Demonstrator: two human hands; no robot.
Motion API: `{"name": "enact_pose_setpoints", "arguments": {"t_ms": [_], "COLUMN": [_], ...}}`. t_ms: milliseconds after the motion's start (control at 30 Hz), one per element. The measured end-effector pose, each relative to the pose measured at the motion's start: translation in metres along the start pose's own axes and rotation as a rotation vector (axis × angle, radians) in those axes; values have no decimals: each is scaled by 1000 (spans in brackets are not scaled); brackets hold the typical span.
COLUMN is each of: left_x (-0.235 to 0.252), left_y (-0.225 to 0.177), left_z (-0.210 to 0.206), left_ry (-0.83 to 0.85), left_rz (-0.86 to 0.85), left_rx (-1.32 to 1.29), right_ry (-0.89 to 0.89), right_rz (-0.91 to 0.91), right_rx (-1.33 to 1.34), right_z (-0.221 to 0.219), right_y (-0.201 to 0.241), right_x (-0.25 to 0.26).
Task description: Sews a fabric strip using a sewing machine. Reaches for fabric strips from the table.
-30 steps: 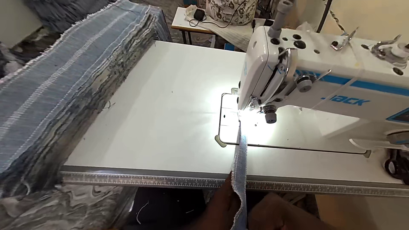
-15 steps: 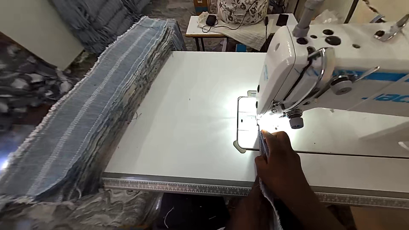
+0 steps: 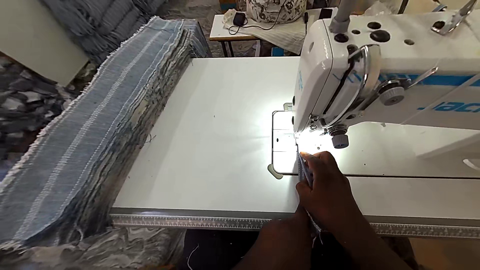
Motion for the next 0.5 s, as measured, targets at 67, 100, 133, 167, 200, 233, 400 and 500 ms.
{"name": "enact_pose_setpoints", "arguments": {"t_ms": [67,100,133,167,200,233,400,500], "left_x": [10,16,21,25,29,32,40,24], "left_y": [-3,0,1,1,1,1,2,18], "left_z": [16,15,17,21,24,26,30,35], "left_ry": [106,62,56,73,81,82,70,-68], "left_rz": [-1,-26,-46,-59,-70,-78,-24,-52], "left_rx": [115,164,191,205,213,221,215,134], "right_ry": [28,31,30,27,20,19,18,13], "right_rz": [-10,-1,8,10,13,9,-33,-19], "right_rx": [33,48,61,68,71,68,42,50], "right_z": [3,3,3,3,4,4,4,8], "right_y": [-4,-6,-8,-9,-10,-10,-9,-13], "right_x": [6,11,15,19,23,27,36,23]}}
Point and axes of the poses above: each hand's wrist, its own x-axis towards the middle knuckle, its own z-axis out of the back of the hand, y = z × x, the point moved 1 cm from there along x, towards the middle knuckle, and after that the axes turned 11 degrees about x, right-handed, at the moved point
